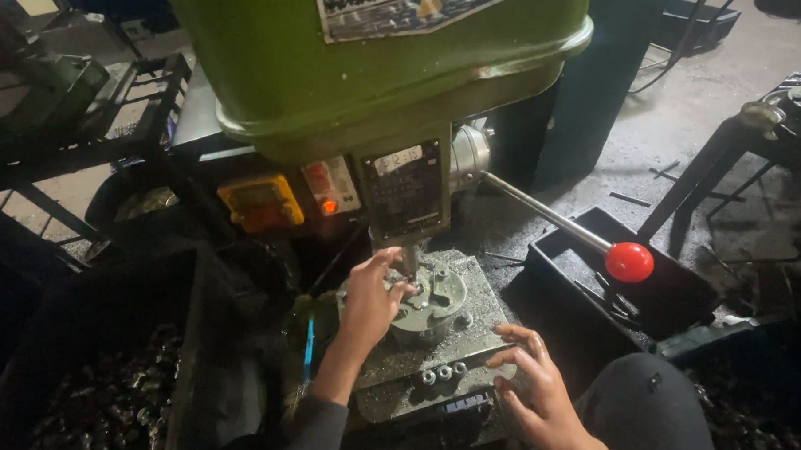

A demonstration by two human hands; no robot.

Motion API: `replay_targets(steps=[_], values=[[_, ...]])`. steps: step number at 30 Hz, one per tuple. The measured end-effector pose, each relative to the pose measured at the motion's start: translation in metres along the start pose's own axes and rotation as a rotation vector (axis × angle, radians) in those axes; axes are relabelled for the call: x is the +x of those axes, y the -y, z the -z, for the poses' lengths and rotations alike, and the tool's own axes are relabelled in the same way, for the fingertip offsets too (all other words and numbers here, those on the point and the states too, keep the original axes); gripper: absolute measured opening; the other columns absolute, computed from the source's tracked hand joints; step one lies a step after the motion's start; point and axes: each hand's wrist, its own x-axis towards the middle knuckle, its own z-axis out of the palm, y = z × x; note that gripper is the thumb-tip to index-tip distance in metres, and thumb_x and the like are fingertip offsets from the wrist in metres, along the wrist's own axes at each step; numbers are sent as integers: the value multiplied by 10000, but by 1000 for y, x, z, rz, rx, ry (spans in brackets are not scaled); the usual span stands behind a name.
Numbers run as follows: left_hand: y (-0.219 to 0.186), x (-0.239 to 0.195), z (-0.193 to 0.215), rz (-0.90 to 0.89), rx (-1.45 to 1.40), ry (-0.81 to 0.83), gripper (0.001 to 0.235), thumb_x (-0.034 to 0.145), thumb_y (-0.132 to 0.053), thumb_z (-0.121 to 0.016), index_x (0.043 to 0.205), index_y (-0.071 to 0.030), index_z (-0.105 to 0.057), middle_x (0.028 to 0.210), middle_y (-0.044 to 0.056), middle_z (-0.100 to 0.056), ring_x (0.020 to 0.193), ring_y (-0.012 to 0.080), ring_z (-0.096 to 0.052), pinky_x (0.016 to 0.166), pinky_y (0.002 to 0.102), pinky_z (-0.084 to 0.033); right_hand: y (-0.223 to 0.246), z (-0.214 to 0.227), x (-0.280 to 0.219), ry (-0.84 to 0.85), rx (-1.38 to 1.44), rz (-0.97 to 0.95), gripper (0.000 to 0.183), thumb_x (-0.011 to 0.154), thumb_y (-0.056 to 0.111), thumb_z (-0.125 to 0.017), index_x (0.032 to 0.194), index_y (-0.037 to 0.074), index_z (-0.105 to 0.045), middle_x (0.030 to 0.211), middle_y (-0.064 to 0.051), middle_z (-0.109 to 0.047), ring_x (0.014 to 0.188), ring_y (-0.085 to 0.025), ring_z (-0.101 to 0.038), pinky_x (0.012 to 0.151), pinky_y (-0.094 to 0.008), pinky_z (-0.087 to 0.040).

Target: Operating a vertical drill press to process small metal components by loading them into a jig and pulling the lever.

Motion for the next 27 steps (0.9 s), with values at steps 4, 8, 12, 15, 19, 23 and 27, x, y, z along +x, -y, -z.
replay_targets(steps=[4,8,12,15,19,23,27], values=[[4,4,-6,-22,179,-3,513,822,28,-792,1307,-28,-637,1187,176,-731,794,164,-807,566,189,-693,-2,-4,-2,19,87,-59,199,855,180,-597,1008,144,-720,1383,-121,-542,1255,-235,-560,807,-334,-672],[9,2,-7,-68,180,-3,495,845,7,-790,1313,-19,-630,1119,143,-734,671,104,-764,411,151,-596,-8,-9,-7,10,45,-72,193,837,195,-640,993,147,-745,1384,-116,-582,1317,-271,-555,1005,-481,-543],[-8,3,4,9,148,44,560,821,-28,-807,1347,-10,-616,1131,152,-746,493,79,-700,339,208,-553,-8,-7,-7,43,92,-73,217,838,179,-611,1000,110,-738,1383,-134,-560,1294,-268,-555,934,-426,-631],[-1,3,0,-19,84,83,490,896,54,-708,1370,7,-597,897,142,-779,500,66,-681,291,178,-423,-10,-8,-9,44,147,-95,245,829,90,-593,1026,91,-738,1380,-134,-546,1262,-253,-563,859,-373,-688],[-2,11,-4,-49,281,92,273,901,-39,-782,1154,-15,-681,930,111,-800,588,95,-772,348,119,-573,-12,-14,-12,2,127,-4,250,914,246,-605,1042,80,-742,1337,-164,-602,1301,-294,-560,994,-472,-579],[-16,10,5,94,341,249,622,934,-129,-734,1464,38,-455,1495,262,-482,492,139,-674,467,239,-600,-3,-7,-6,31,79,51,339,945,403,-563,1003,108,-723,1348,-154,-577,1305,-289,-553,1005,-479,-522],[-22,2,15,52,327,343,728,959,-138,-689,1535,77,-300,1497,335,-422,463,78,-516,363,224,-490,-6,-10,-10,19,94,22,234,880,273,-597,991,117,-732,1362,-154,-585,1307,-290,-557,1014,-481,-530]])
